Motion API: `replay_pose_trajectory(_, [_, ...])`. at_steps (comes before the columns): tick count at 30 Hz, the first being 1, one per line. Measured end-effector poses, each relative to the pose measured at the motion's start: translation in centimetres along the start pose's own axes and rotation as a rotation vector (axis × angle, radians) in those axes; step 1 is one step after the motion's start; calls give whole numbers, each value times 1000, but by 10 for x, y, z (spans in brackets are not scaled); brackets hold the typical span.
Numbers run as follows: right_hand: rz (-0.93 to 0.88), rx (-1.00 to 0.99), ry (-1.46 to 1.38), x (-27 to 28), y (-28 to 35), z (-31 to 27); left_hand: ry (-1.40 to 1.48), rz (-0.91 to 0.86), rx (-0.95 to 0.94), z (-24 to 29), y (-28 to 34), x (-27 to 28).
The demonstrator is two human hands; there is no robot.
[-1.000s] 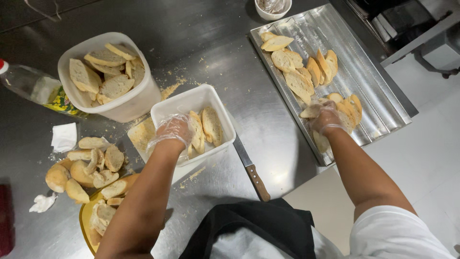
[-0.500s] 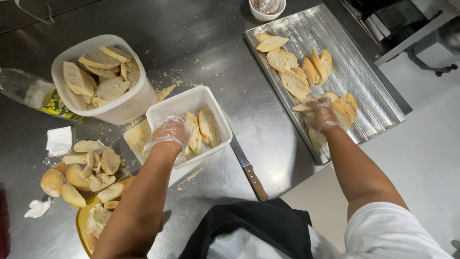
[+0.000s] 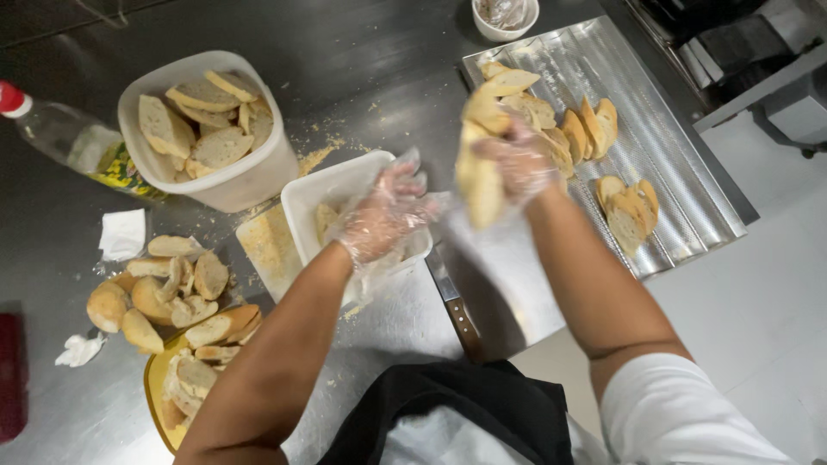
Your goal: The person sorts sliced bread pieces between two white plastic containers and a metal tray. They repeatedly pick up bread slices from one container and place them into another, occasionally adjusting the pile. The process continues throughout the clip with no visible final state shown.
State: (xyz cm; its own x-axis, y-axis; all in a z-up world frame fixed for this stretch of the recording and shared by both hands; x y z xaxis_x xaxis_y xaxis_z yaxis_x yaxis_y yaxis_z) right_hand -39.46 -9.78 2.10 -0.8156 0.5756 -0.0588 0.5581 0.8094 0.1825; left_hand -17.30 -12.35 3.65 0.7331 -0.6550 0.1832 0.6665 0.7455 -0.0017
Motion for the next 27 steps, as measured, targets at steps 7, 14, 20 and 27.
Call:
replay_pose_trajectory(7, [-79, 207, -56, -145, 29, 3, -304, 211, 245, 16, 27, 68])
replay_pose_trajectory(14, [-194, 195, 612, -143, 24, 16, 490, 477, 381, -52, 66, 144])
replay_pose_trajectory(20, [-703, -46, 973, -200, 43, 155, 354, 462, 519, -74, 66, 138])
replay_pose_trajectory(27, [-1263, 280, 1634, -239, 67, 221, 594, 430, 361, -63, 45, 129])
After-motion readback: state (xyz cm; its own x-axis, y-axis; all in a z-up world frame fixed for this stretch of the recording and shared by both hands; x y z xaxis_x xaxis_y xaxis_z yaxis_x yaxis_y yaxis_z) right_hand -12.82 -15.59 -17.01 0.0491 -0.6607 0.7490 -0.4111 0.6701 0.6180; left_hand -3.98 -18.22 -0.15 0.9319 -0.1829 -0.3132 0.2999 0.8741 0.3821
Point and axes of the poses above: each hand's wrist, its own y-axis away from the middle knuckle, its own x-axis out of the back of the hand, z = x × y, the point moved 10 cm from there along -y, towards the middle knuckle, and after that the axes turned 10 degrees about z, right-handed, at the moved point
